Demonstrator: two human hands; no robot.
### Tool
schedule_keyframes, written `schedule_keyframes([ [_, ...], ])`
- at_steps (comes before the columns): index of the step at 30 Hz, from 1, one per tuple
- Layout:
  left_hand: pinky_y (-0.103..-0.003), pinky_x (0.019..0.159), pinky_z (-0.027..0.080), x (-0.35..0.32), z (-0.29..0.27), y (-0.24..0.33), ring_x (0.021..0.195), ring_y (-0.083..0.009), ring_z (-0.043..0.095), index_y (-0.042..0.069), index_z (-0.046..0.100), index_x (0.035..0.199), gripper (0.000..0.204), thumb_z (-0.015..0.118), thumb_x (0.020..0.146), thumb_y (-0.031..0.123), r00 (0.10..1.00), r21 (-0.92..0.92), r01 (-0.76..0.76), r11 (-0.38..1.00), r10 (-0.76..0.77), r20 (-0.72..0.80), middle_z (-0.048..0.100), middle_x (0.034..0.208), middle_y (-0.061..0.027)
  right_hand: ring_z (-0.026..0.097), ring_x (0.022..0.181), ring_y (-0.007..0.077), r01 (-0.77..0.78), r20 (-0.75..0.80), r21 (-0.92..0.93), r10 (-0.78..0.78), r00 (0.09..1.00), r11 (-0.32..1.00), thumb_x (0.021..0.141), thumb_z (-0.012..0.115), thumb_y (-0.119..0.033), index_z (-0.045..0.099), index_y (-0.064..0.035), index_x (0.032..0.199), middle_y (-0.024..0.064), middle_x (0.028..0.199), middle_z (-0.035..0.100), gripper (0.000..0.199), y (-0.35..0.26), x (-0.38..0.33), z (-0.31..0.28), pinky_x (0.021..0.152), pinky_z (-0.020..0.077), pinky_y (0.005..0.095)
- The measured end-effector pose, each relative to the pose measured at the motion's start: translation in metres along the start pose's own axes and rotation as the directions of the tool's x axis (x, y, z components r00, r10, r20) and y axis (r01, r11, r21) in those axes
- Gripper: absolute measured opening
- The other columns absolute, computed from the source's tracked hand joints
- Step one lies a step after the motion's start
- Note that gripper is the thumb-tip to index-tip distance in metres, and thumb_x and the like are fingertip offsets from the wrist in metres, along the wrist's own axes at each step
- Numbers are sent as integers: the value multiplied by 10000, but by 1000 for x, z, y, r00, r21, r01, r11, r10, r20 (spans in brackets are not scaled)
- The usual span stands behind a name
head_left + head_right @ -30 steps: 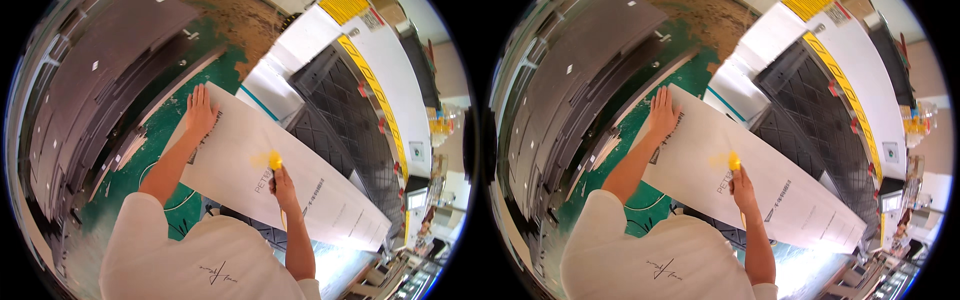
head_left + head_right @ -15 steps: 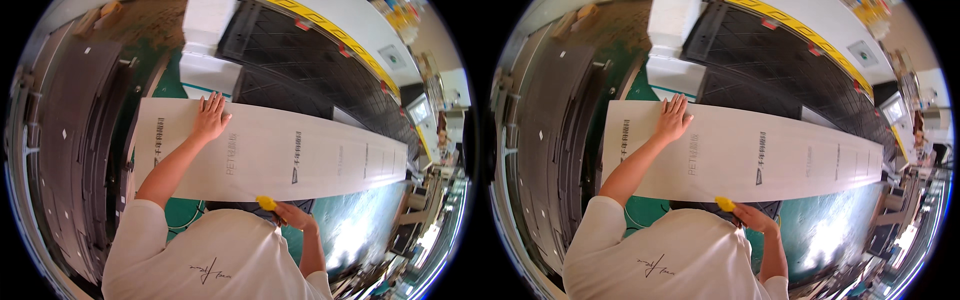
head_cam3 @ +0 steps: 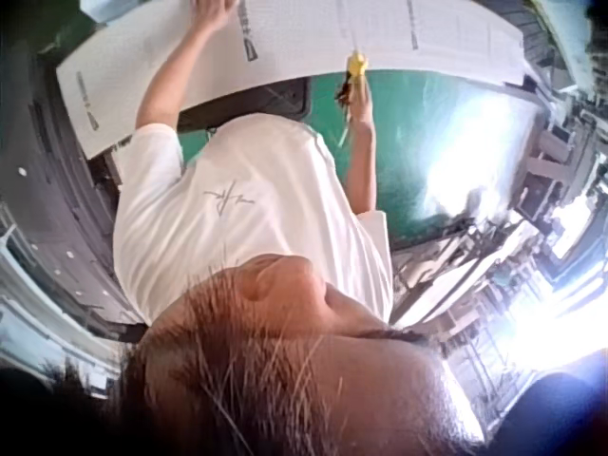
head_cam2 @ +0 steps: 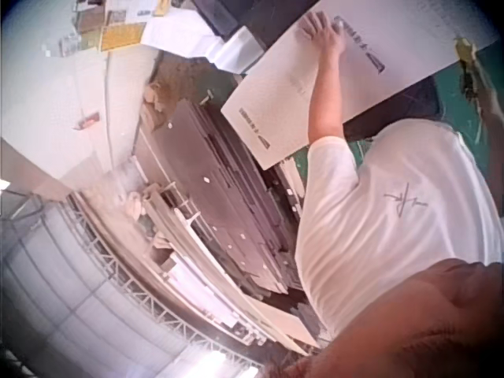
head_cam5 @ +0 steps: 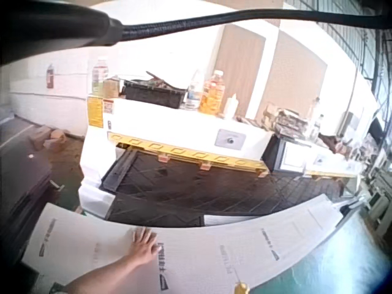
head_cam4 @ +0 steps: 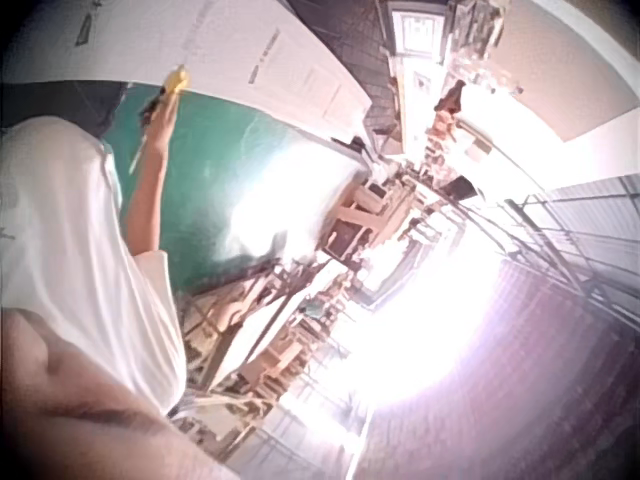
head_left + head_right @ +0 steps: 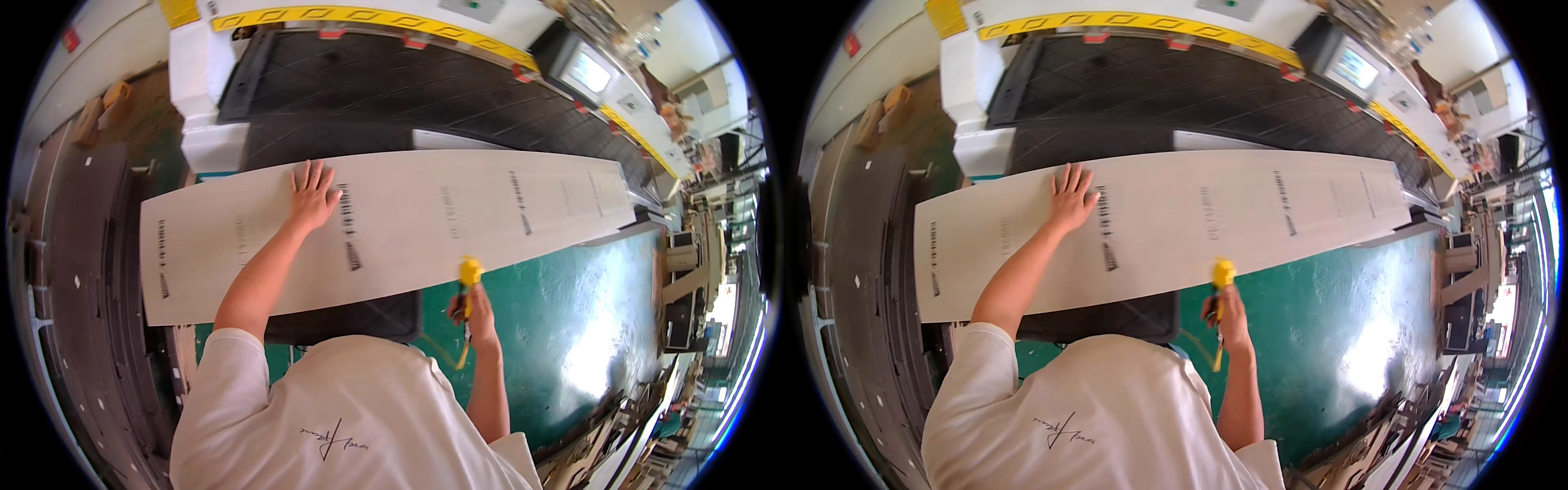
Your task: The person peels protective film off large white boards in a workshop. They use a yellow tool to lift the film edges and pull the film off by hand, repeating the process for multiple boards. The person also briefly handles a small white bottle at the end.
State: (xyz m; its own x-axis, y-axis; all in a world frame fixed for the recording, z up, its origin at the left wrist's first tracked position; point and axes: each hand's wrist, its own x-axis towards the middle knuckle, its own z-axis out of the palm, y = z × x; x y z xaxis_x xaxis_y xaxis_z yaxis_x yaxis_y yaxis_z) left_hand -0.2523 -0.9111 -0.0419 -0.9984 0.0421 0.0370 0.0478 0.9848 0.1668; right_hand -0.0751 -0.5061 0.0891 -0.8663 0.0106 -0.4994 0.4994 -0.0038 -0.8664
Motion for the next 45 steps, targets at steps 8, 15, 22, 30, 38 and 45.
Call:
schedule_keyframes([
  [8,-612,1242,78,16,33,213,1559,-314,158,139,397,1558,644,460,1029,502,979,-85,-205,975,204,-22,247,1669,-131,566,639,106,-184,319,-246,259,912,952,1094,357,-526,538,-79,1080,52,784,635,483,-21,-69,-176,564,448,254],
  [15,-614,1226,135,-14,41,362,1526,-328,250,62,507,1455,636,567,964,462,892,-265,-443,856,451,-34,350,1612,-157,553,538,173,-92,-140,86,103,985,992,1091,359,-528,546,-54,1068,82,719,603,510,3,-20,-293,498,437,290],
  [22,-616,1225,136,-8,25,439,1527,-361,233,70,496,1472,784,612,884,575,773,-206,-503,840,543,328,355,1606,-168,636,722,232,605,463,-493,-400,791,625,1078,444,-330,552,-39,1196,130,871,632,332,-61,164,-183,627,509,351],
  [30,-655,1219,145,18,70,511,1568,-362,126,94,248,1607,752,458,994,475,866,-241,-464,853,493,79,192,1676,-192,617,1113,508,517,626,-547,-88,774,658,1076,364,-483,410,-118,1513,318,1181,660,572,-168,203,-105,976,478,548],
  [38,-664,1204,155,54,62,587,1530,-371,230,83,432,1503,842,767,737,184,875,-318,-441,839,481,53,311,1611,-186,527,577,213,56,-307,-491,-233,923,869,1063,409,-519,559,-99,1181,81,727,571,461,-111,374,-460,531,433,367],
  [45,-660,1209,158,86,87,677,1526,-359,243,101,422,1506,852,756,725,175,868,-188,-481,856,496,39,313,1618,-169,463,485,112,52,-428,-72,-78,900,996,1049,445,-557,545,-109,1010,-13,627,490,460,-128,243,-676,447,376,281],
])
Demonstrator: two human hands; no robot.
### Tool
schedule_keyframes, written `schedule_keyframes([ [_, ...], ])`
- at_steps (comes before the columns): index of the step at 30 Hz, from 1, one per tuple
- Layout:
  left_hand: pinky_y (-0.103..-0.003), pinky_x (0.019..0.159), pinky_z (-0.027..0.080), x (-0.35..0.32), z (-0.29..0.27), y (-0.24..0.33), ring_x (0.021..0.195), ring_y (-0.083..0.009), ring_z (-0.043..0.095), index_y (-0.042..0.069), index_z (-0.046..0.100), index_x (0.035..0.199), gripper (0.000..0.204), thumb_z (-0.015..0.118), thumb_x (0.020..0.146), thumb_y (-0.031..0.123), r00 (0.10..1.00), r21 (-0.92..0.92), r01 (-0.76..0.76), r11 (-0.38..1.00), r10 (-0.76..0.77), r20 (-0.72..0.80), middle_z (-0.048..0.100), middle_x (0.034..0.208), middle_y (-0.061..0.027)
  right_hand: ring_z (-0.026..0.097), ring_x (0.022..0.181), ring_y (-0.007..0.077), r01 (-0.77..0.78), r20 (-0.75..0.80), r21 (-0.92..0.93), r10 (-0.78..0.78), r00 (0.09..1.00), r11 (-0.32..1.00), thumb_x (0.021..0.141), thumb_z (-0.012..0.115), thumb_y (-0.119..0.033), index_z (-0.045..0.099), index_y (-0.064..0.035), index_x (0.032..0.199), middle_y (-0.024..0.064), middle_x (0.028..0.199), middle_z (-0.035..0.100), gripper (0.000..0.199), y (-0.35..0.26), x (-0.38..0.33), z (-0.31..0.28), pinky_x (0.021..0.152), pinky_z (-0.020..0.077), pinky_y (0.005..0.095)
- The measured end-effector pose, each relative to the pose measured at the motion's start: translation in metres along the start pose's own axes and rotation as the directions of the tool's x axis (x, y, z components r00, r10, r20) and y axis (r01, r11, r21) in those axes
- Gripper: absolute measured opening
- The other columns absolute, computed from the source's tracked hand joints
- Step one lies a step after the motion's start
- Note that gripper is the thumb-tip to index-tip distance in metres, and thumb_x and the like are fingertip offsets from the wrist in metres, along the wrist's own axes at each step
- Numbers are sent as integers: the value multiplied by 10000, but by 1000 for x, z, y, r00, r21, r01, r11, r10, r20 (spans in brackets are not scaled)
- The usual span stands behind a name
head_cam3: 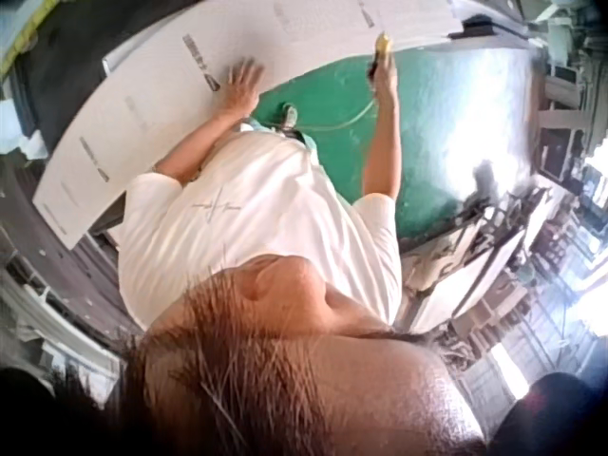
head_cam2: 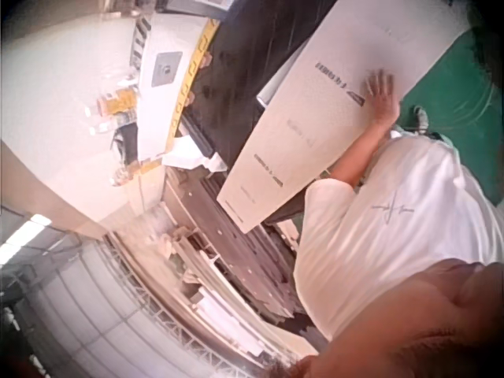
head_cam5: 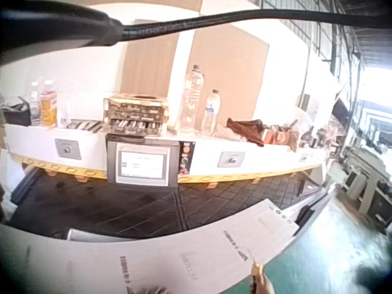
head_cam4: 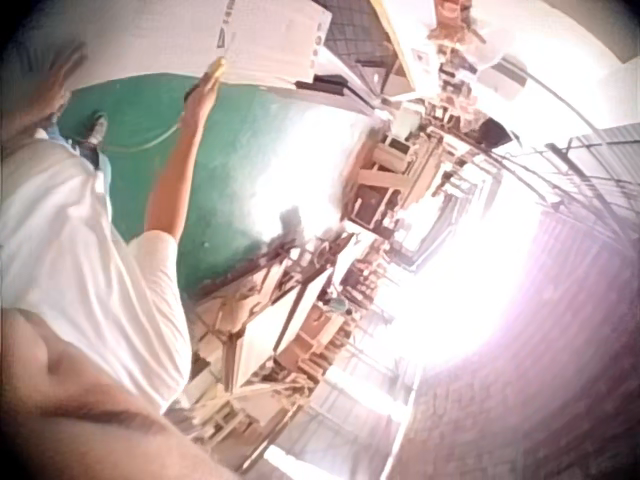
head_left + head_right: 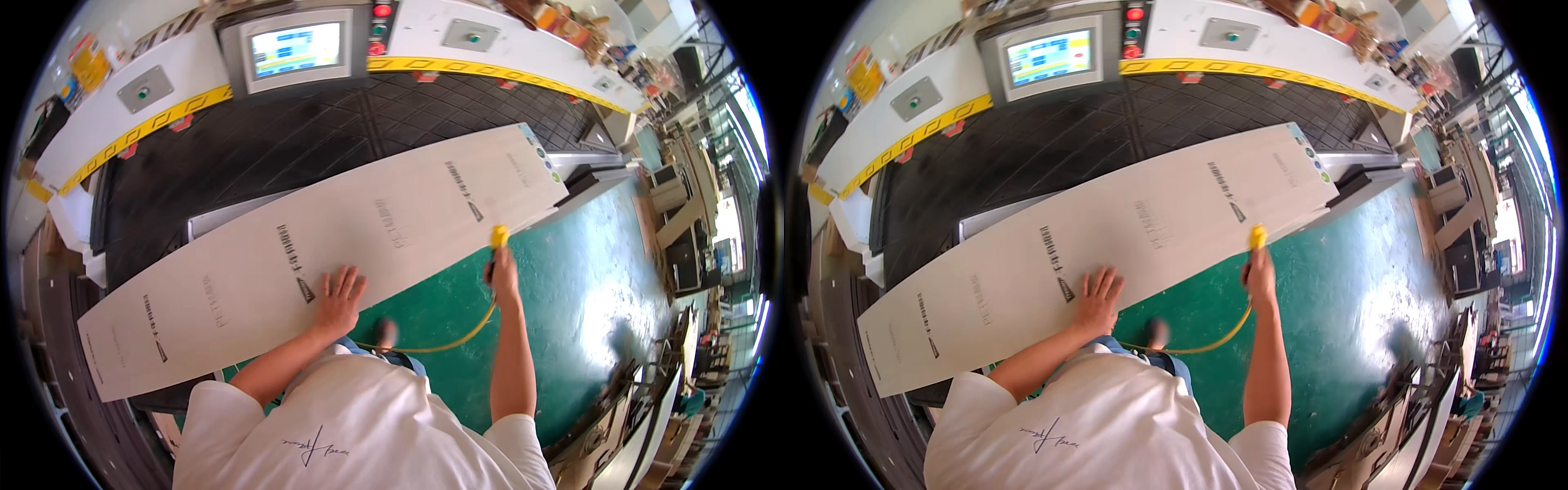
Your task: The person peels protective film off large white boards in a workshop. They use a yellow tool to lift the film edges and pull the film off by hand, repeating the process for multiple boards. The person also briefly handles a small white bottle at the end.
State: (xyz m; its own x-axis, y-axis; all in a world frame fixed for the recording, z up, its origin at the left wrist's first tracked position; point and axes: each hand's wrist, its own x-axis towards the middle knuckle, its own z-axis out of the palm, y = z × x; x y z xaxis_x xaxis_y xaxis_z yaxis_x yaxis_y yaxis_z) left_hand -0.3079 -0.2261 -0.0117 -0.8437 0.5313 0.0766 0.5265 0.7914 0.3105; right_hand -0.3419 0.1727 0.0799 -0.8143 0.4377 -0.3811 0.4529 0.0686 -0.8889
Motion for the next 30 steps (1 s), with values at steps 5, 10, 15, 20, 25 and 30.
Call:
schedule_keyframes([
  [5,-641,1216,161,23,2,34,1527,-355,236,112,421,1512,895,786,696,154,990,-68,137,988,-135,26,315,1617,-158,583,665,163,-351,708,-269,431,559,897,1070,424,-531,594,-72,1079,66,798,628,490,29,-110,-56,620,492,307],
  [10,-629,1214,183,-12,4,35,1515,-413,234,119,420,1520,874,758,714,80,955,137,297,945,-290,-68,304,1613,-189,603,738,141,-555,603,-123,507,616,822,1079,467,-474,623,-67,1261,48,867,651,472,131,-133,-60,649,486,274],
  [15,-593,1211,236,-37,4,25,1494,-478,246,115,377,1550,855,644,756,-51,941,349,327,878,-335,-39,286,1610,-234,522,671,124,-334,624,76,216,751,940,1088,417,-503,615,-61,1147,29,822,609,488,47,-142,-81,614,432,271],
  [20,-538,1195,308,-35,-54,29,1446,-492,345,134,389,1550,847,602,756,-72,925,296,349,889,-377,42,355,1580,-259,477,655,90,-201,866,121,-4,501,972,1098,385,-498,585,-84,1058,-4,775,557,461,72,-101,-87,591,380,256],
  [25,-460,1023,509,15,-227,37,1180,-376,640,190,547,1464,763,570,745,-64,879,143,405,903,-427,212,643,1315,-216,452,711,70,8,894,180,-167,417,984,1104,432,-410,585,-75,1058,-25,793,543,371,1,-86,-66,651,384,243],
  [30,-460,889,556,99,-345,-17,959,-409,690,131,741,1158,501,655,680,9,908,161,297,941,-331,258,716,1004,-219,449,728,79,261,771,259,-361,524,930,1106,407,-366,470,-41,1462,-7,846,541,486,-56,-55,-6,688,418,252],
])
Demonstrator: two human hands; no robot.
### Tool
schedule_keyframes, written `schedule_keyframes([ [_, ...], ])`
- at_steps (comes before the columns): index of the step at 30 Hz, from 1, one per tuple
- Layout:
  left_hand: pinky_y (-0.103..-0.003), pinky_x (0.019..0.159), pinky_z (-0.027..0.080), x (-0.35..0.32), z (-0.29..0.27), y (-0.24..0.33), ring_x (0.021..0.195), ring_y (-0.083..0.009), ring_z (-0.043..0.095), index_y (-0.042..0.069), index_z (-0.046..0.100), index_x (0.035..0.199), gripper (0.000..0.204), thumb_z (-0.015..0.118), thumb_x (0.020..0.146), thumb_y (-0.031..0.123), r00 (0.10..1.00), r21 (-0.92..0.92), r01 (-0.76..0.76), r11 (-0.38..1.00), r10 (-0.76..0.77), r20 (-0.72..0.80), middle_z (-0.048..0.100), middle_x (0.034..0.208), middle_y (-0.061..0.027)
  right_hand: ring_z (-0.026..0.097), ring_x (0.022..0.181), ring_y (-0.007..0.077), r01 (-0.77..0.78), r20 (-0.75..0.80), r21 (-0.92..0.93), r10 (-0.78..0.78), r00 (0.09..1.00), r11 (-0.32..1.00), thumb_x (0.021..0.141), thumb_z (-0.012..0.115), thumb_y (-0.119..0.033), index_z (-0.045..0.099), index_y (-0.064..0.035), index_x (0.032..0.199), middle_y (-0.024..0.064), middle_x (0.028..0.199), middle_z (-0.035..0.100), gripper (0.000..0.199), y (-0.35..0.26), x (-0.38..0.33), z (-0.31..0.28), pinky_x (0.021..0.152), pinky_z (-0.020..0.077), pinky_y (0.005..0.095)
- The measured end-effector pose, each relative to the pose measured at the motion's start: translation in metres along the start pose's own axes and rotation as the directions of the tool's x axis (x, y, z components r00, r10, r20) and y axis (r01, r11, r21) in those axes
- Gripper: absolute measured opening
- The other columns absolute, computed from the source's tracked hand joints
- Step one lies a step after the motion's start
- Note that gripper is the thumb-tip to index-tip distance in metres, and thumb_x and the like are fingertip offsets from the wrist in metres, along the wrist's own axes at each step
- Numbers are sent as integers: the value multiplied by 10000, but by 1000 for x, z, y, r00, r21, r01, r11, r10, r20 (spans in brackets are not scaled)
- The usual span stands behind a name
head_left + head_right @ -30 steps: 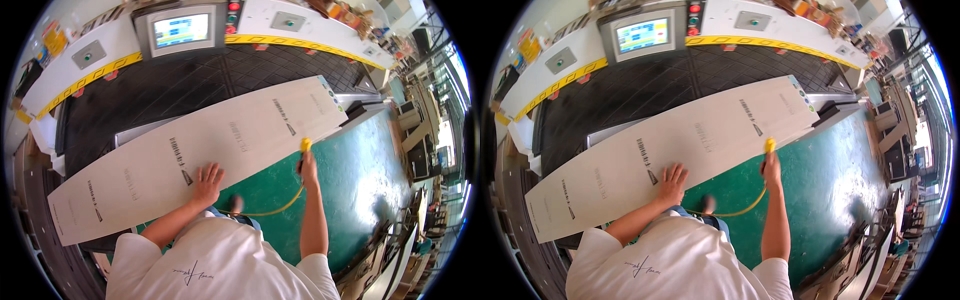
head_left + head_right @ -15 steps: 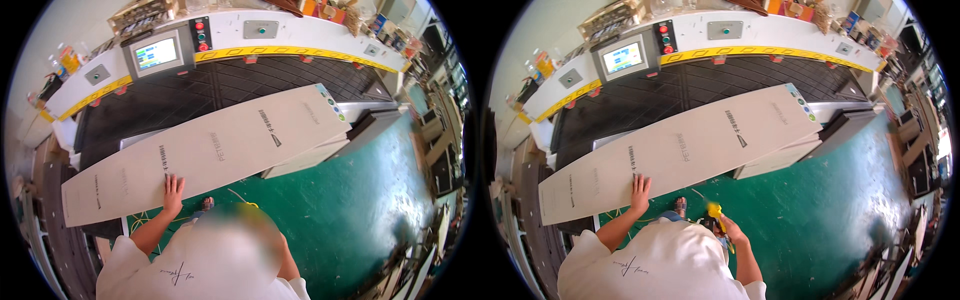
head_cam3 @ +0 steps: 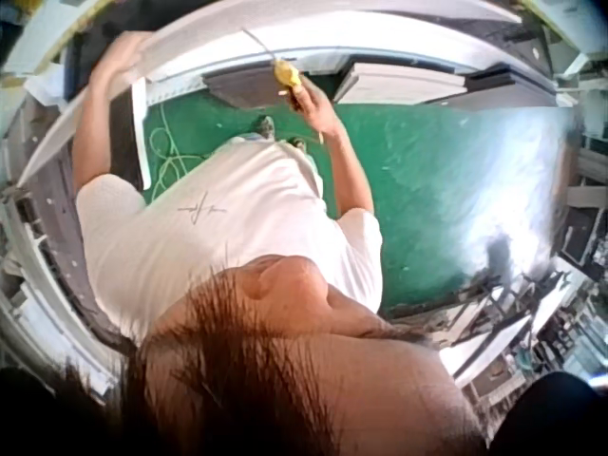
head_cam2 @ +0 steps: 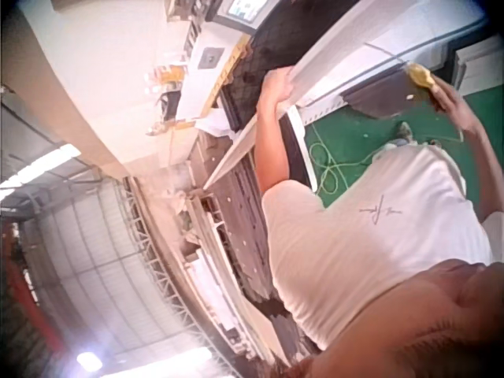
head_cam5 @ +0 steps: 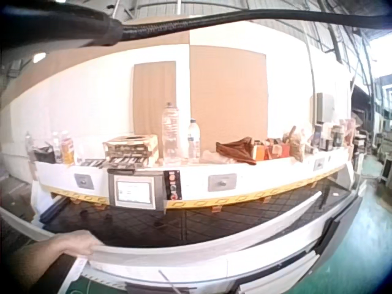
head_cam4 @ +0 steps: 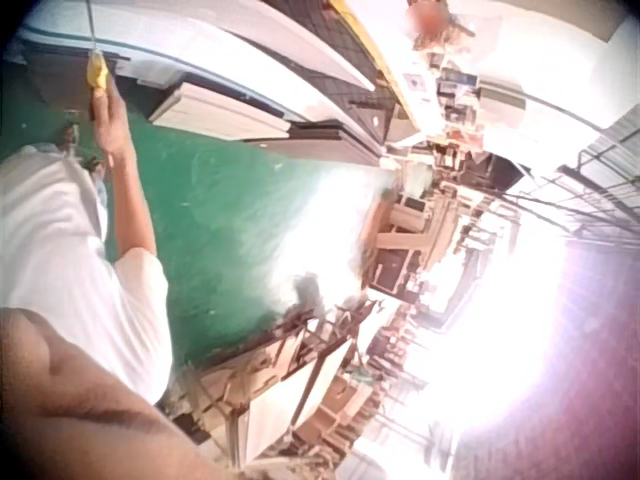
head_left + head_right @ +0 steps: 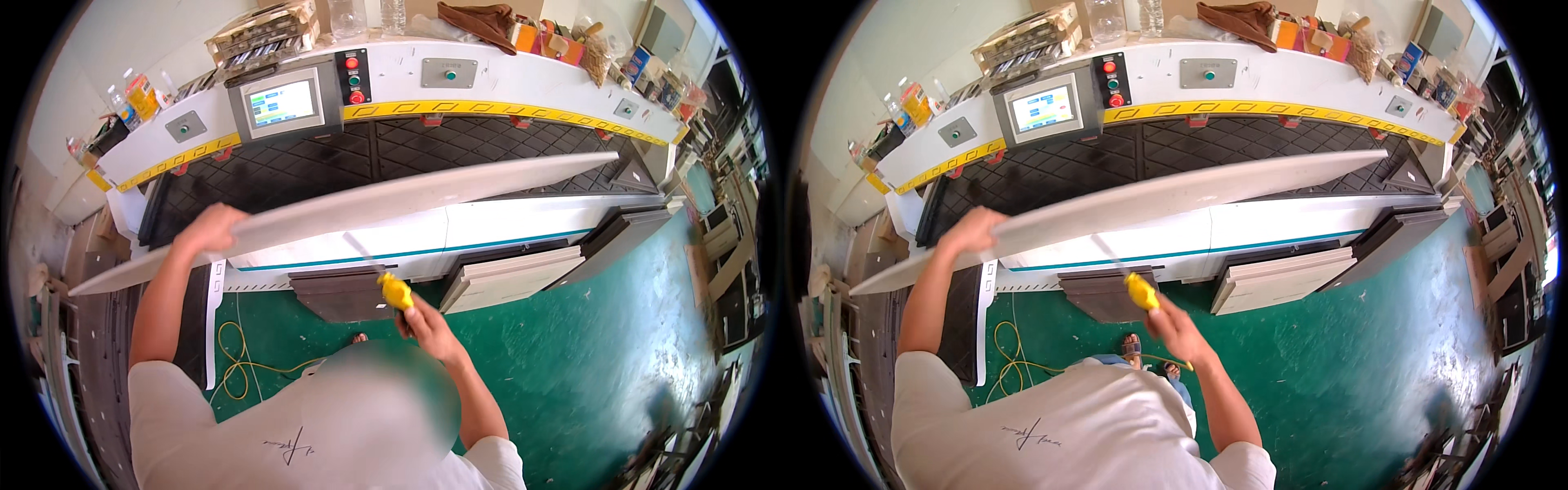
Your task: The person peels protective film off large white boards in a workshop. They use a yellow tool to lift the film edges and pull the film off by hand, repeating the process for multiple boards. The person also briefly handles a small white bottle at the end.
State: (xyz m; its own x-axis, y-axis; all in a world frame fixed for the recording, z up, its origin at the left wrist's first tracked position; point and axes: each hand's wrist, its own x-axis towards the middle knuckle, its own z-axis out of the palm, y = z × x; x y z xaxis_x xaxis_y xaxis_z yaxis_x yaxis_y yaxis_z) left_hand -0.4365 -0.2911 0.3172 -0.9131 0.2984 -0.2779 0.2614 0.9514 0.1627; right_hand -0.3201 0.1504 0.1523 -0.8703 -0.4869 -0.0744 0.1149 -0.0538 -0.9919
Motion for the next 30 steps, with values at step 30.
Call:
schedule_keyframes([
  [30,-463,989,427,142,16,-17,1135,-368,598,0,648,1165,545,809,819,389,721,74,324,943,-196,-665,671,1160,-171,542,509,140,-102,-823,272,286,490,957,1056,438,-573,502,-126,1078,23,684,572,452,35,4,-474,440,379,280],
])
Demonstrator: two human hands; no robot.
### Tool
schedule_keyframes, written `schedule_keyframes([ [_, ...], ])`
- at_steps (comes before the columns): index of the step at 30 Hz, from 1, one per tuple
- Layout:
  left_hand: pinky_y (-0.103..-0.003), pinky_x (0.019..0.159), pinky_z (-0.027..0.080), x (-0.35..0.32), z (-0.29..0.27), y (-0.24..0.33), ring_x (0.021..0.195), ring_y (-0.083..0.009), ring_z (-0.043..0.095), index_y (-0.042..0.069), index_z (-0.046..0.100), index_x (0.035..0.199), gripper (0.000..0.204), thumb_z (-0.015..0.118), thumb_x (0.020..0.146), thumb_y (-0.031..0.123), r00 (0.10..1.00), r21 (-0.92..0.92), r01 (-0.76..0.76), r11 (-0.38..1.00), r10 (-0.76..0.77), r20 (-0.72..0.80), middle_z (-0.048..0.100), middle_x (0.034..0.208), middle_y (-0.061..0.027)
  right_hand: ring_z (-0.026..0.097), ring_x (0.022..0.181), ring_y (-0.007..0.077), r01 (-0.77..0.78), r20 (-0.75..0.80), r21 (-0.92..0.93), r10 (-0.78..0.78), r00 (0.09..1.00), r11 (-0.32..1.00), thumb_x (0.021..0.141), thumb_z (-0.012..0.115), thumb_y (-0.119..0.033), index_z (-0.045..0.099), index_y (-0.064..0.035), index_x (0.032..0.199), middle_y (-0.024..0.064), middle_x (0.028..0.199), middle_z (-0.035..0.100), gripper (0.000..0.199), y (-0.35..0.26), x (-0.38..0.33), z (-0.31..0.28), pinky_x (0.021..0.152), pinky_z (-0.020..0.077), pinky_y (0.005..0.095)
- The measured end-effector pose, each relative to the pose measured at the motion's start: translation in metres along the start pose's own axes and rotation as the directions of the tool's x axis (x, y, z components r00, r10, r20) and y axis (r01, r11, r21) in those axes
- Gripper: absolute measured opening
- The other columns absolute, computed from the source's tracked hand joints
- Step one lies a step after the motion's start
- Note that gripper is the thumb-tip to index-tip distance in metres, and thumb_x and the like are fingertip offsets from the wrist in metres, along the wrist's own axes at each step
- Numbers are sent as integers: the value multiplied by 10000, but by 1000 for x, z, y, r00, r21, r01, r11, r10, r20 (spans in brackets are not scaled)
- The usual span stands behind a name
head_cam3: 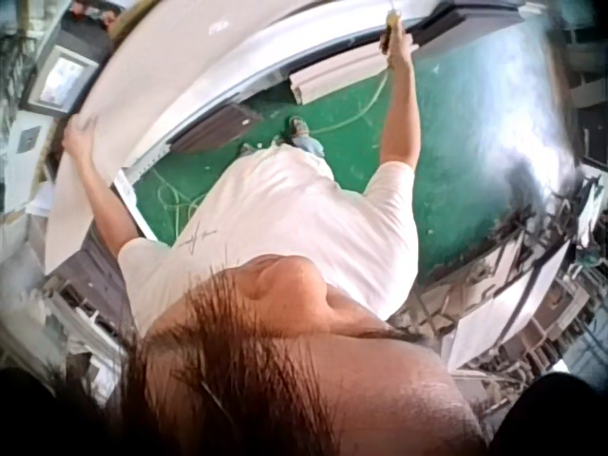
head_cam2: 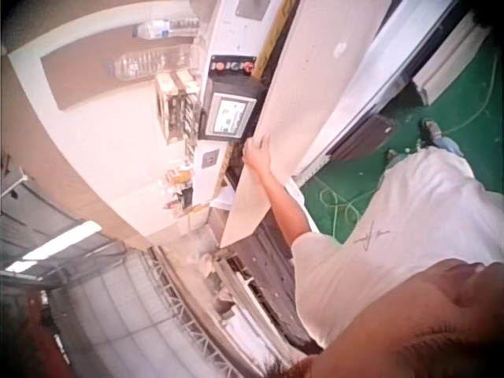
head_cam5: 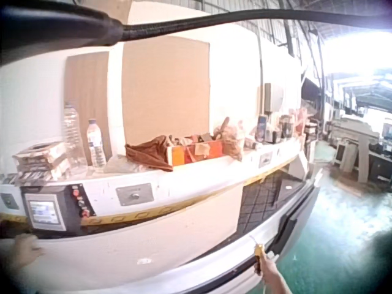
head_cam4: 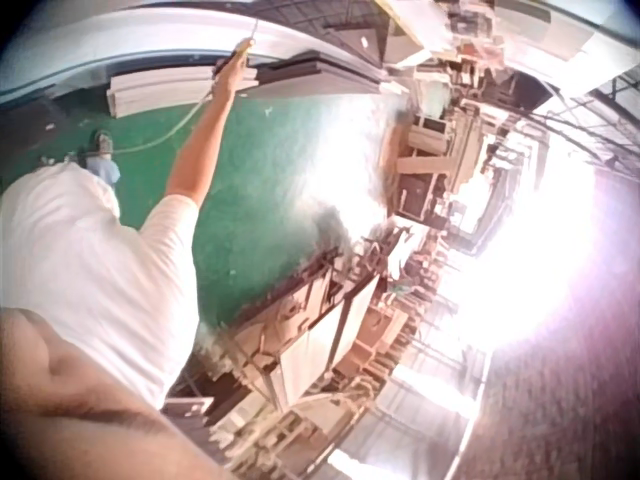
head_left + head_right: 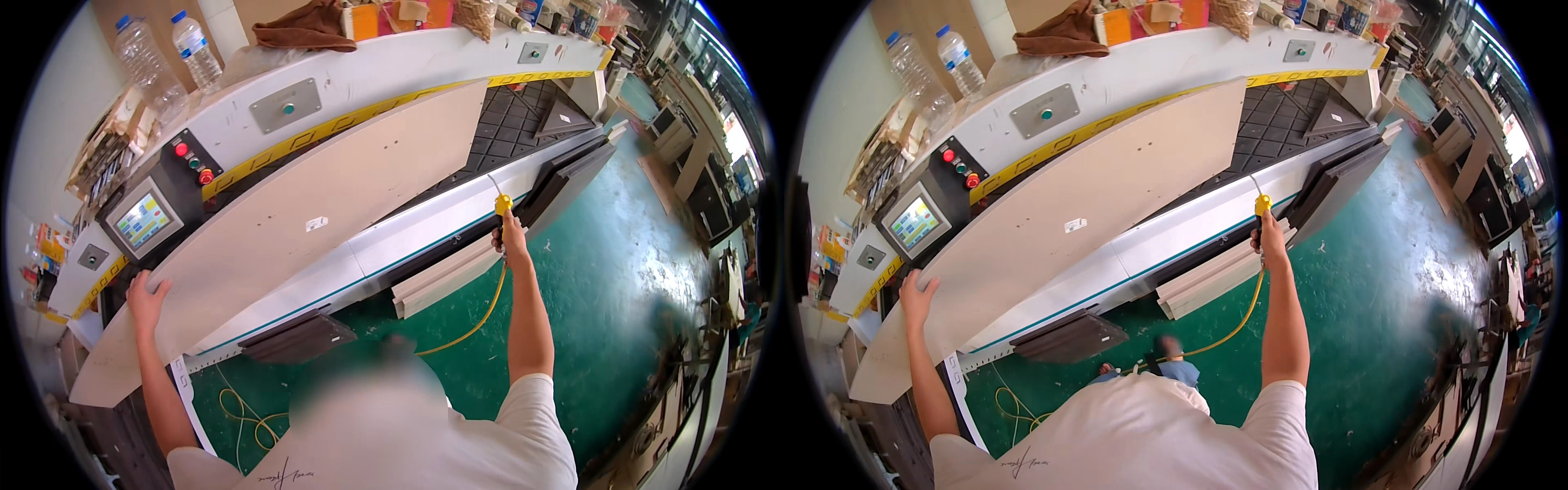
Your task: The person peels protective film off large white boards in a workshop. They use a yellow tool to lift the film edges and pull the film off by hand, repeating the process for multiple boards. The person also briefly handles a small white bottle at the end.
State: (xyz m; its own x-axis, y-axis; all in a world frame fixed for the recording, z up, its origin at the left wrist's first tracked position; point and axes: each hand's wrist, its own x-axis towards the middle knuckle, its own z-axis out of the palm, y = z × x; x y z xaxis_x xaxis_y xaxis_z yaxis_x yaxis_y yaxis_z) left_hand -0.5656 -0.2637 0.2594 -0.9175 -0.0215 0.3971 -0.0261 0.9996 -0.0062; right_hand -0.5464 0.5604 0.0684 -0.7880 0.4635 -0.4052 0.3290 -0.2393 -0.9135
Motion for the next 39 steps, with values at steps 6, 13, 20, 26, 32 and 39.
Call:
schedule_keyframes([
  [6,-468,955,413,20,7,116,1083,-354,595,41,656,1100,438,724,901,425,999,-19,-22,1000,21,-41,665,1070,-121,528,535,113,79,463,-333,90,882,939,1083,424,-482,569,-77,1226,1,652,556,453,-56,-40,32,489,422,292],
  [13,-467,942,411,36,24,173,1055,-339,601,55,664,1048,426,694,918,460,989,-19,-35,999,32,-145,670,1034,-102,552,526,128,112,101,-121,-100,990,986,1070,417,-535,529,-81,1288,8,672,556,516,-169,5,-15,464,387,259],
  [20,-444,920,416,33,19,177,1034,-320,605,46,668,1037,418,705,912,443,986,-9,-46,999,44,-158,671,1018,-99,551,474,151,-26,60,-187,38,997,982,1053,440,-555,568,-97,1200,30,645,572,498,-129,49,-38,430,415,306],
  [26,-435,905,410,28,7,188,1037,-313,606,46,672,1053,402,715,902,416,988,-58,-68,996,59,-144,667,1026,-101,550,506,174,-59,174,-65,70,982,996,1044,460,-584,551,-99,1034,39,642,553,494,-88,25,-13,433,358,292],
  [32,-466,881,438,22,31,142,1035,-303,630,94,685,1112,358,699,910,389,970,-76,-148,986,130,-205,683,1052,-84,518,513,137,199,424,-196,-100,900,960,1068,424,-547,552,-77,894,30,630,559,518,-132,-85,99,500,407,279],
  [39,-432,921,429,6,10,50,984,-299,601,101,692,1008,421,733,865,495,984,-134,-68,989,45,-170,638,935,-74,513,566,91,313,860,-295,109,498,903,1090,408,-474,553,-26,1303,33,703,573,517,-58,-238,258,504,361,245],
])
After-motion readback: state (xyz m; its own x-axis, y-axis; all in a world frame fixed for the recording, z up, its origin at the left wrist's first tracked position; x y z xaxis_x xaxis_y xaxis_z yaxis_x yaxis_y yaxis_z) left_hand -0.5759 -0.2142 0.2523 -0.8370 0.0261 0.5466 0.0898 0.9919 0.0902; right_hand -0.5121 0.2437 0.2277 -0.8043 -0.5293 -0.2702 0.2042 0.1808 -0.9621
